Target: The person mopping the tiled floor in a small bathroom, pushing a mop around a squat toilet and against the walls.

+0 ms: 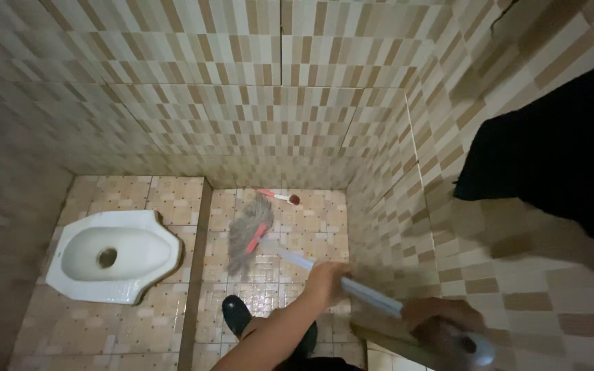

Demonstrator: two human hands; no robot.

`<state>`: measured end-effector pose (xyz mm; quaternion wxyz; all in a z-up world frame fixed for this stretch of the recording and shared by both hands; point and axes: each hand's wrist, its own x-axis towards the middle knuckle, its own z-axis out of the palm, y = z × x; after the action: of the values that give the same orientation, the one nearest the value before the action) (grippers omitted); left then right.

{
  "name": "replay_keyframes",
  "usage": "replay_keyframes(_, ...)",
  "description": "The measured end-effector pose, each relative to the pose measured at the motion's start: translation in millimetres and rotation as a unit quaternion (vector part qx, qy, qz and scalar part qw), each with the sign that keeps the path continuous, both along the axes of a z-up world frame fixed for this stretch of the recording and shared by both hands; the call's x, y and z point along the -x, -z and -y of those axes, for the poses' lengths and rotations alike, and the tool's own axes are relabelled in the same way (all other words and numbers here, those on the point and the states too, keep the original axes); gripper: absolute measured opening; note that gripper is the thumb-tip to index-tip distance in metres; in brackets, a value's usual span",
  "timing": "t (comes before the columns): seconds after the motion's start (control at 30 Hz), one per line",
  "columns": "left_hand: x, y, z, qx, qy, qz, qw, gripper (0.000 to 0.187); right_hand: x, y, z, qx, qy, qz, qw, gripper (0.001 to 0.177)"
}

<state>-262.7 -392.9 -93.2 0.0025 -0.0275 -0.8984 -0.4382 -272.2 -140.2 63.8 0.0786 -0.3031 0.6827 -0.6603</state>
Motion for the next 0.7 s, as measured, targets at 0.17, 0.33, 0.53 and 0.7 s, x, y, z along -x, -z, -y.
replay_keyframes(0.17,-15.6,-1.6,8.3,0.035,0.000,0.043,0.998,0.028,-14.6,41.6,0.4,-0.026,0.095,0.142,0.985,0.012)
replay_keyframes(0.33,8.2,-0.8,-29.3,0.017,0.008,0.041,0.999,0.045,-25.0,-20.4,-29.4,-0.027,0.066,-0.002,0.997,0.018)
replay_keyframes(0.53,34.7,59.1,-83.3,-0.324,0.125,-0.037,0.937,0.013,-56.0,-17.4,-27.8,-0.110,0.025,-0.048,0.992,0.007)
replay_keyframes(0.7,32.8,46.2,-86.3,-0.051,0.255,-0.011,0.966,0.027,-90.6,30.0,-39.8,-0.229,0.224,-0.120,0.940,0.006)
